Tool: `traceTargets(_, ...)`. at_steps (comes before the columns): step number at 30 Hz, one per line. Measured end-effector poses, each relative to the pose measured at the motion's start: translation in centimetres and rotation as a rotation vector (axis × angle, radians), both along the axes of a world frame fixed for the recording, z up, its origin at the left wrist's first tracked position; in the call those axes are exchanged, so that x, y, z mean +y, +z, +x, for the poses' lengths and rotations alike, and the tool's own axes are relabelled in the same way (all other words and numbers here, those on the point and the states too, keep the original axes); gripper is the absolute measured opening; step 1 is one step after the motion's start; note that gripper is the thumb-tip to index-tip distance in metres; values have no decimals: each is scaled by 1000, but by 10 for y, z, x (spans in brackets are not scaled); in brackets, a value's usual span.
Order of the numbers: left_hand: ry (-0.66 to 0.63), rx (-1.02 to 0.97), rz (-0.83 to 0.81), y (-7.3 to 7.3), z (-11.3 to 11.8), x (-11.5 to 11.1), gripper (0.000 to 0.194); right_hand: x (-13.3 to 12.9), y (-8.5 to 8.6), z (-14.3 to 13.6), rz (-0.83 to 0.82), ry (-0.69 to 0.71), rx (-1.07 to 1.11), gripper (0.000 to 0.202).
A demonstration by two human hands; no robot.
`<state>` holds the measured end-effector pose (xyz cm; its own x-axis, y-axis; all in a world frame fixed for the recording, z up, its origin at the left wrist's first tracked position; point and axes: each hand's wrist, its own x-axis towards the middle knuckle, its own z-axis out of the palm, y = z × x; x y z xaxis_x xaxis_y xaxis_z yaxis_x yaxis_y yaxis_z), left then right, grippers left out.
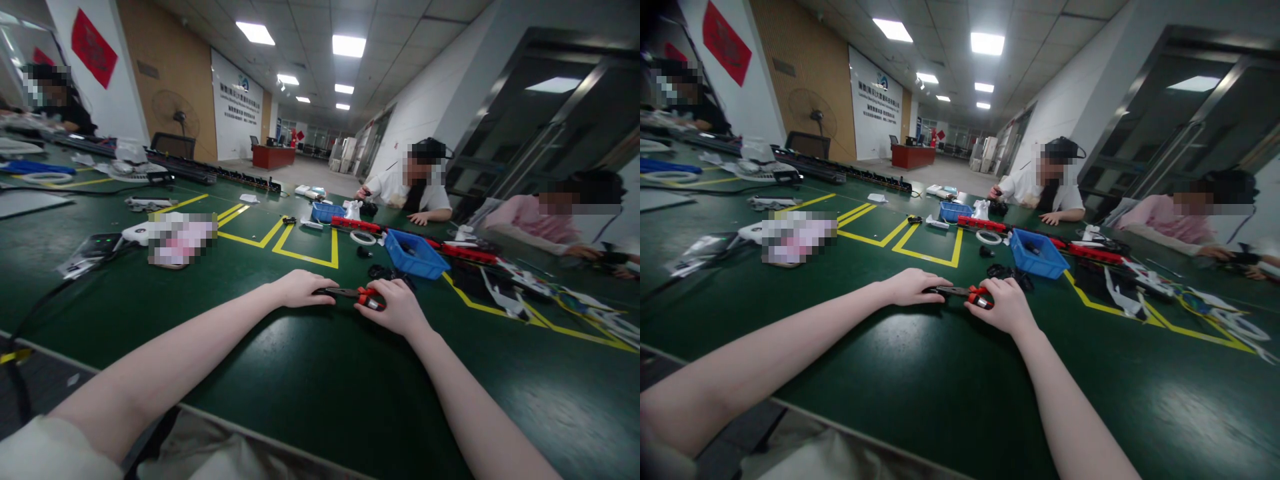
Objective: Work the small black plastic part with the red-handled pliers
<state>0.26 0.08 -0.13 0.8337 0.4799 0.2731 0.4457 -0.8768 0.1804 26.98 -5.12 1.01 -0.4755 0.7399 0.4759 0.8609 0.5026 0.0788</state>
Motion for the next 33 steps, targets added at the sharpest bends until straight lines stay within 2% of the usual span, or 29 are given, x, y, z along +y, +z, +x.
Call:
traceTargets(10,8,21,44,2,0,-1,48,0,-1,10,97,-29,62,45)
traceTargets(19,77,4,-21,0,0,-1,67,-1,-1,6,80,-13,48,43)
traceTargets(25,48,-8,-26,0,1,-1,61,2,-3,4,61,14,5,41)
traceTargets(33,0,0,-38,3,1,-1,43,0,-4,2,-9,-12,27,39)
